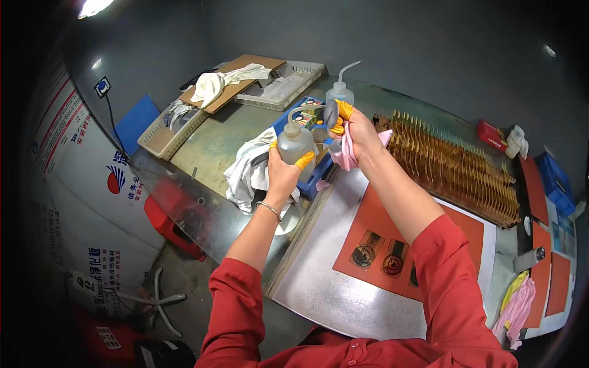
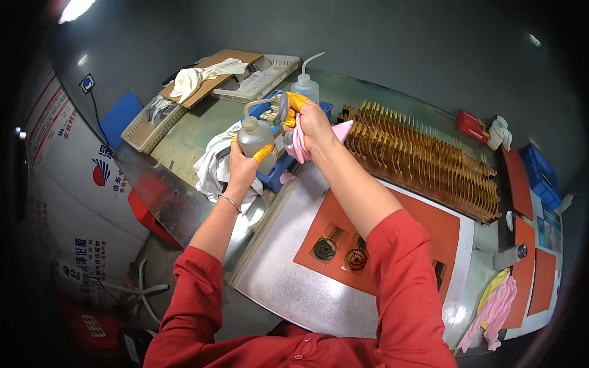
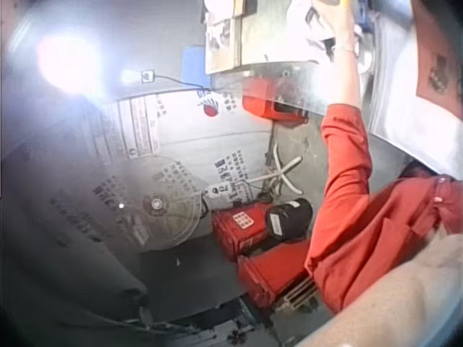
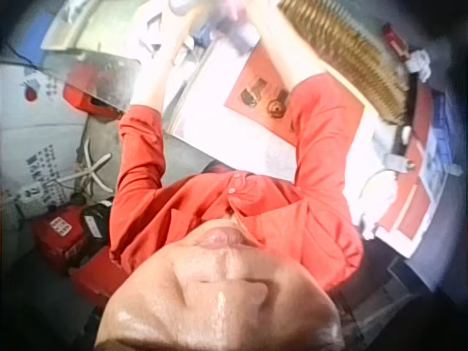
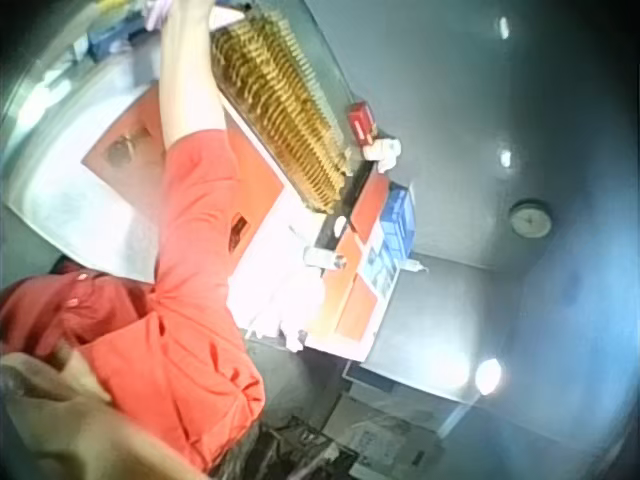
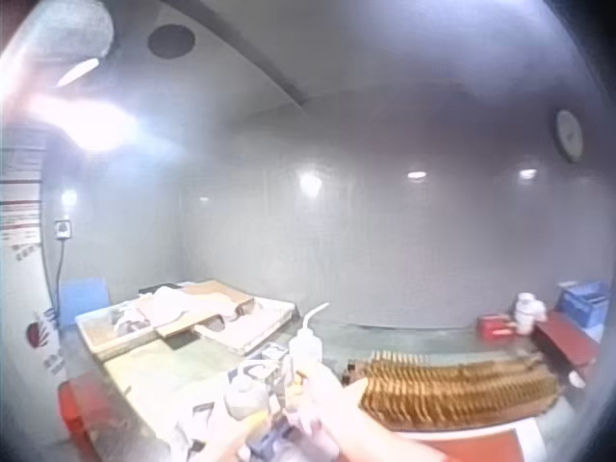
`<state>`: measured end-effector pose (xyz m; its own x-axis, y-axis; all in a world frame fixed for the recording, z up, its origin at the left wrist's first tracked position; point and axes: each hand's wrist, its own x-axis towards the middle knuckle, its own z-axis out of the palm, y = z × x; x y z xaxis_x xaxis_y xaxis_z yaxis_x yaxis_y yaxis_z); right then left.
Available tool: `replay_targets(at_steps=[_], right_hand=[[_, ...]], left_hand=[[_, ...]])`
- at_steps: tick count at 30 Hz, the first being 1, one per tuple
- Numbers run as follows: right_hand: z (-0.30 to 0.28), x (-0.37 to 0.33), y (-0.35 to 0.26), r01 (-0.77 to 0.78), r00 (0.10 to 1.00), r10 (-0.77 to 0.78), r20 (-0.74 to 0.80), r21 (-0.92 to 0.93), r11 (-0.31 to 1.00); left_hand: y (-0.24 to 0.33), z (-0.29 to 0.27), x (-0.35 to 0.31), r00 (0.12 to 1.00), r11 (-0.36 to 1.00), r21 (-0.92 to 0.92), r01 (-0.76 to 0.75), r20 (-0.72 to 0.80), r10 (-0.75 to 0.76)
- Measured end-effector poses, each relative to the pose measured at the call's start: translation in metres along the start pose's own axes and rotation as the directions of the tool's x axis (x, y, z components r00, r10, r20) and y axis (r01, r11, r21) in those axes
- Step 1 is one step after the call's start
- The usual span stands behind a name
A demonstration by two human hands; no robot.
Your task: The person uses a yellow cloth to wipe and polish several dark, circular medals arranged on a red rectangular mat. They repeatedly apply liquid from a squeeze bottle onto the cloth and continue rubbing the medals to remove residue and restore their shine.
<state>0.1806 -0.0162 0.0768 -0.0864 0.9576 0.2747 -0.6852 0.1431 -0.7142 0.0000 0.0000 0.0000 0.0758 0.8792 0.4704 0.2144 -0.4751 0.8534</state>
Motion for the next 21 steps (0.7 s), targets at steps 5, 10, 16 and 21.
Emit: replay_targets(at_steps=[5, 10, 16, 21], right_hand=[[0.017, 0.006, 0.0, 0.028, 0.994, -0.035, -0.103, -0.068, 0.997], [0.016, 0.001, -0.002, -0.005, 0.992, 0.0, -0.123, -0.043, 0.999], [0.017, 0.0, 0.001, 0.005, 0.994, -0.009, -0.107, -0.034, 0.999], [0.013, 0.0, 0.003, 0.003, 0.997, -0.003, -0.082, -0.001, 1.0]], left_hand=[[0.004, 0.003, 0.005, 1.0, 0.998, -0.069, 0.011, -0.009, -0.011], [0.002, 0.005, 0.003, 1.0, 0.997, -0.074, 0.022, -0.012, -0.023], [0.01, 0.002, 0.0, 0.999, 0.997, -0.073, 0.04, -0.023, -0.042], [0.01, 0.001, -0.001, 0.998, 0.996, -0.069, 0.048, -0.024, -0.049]])
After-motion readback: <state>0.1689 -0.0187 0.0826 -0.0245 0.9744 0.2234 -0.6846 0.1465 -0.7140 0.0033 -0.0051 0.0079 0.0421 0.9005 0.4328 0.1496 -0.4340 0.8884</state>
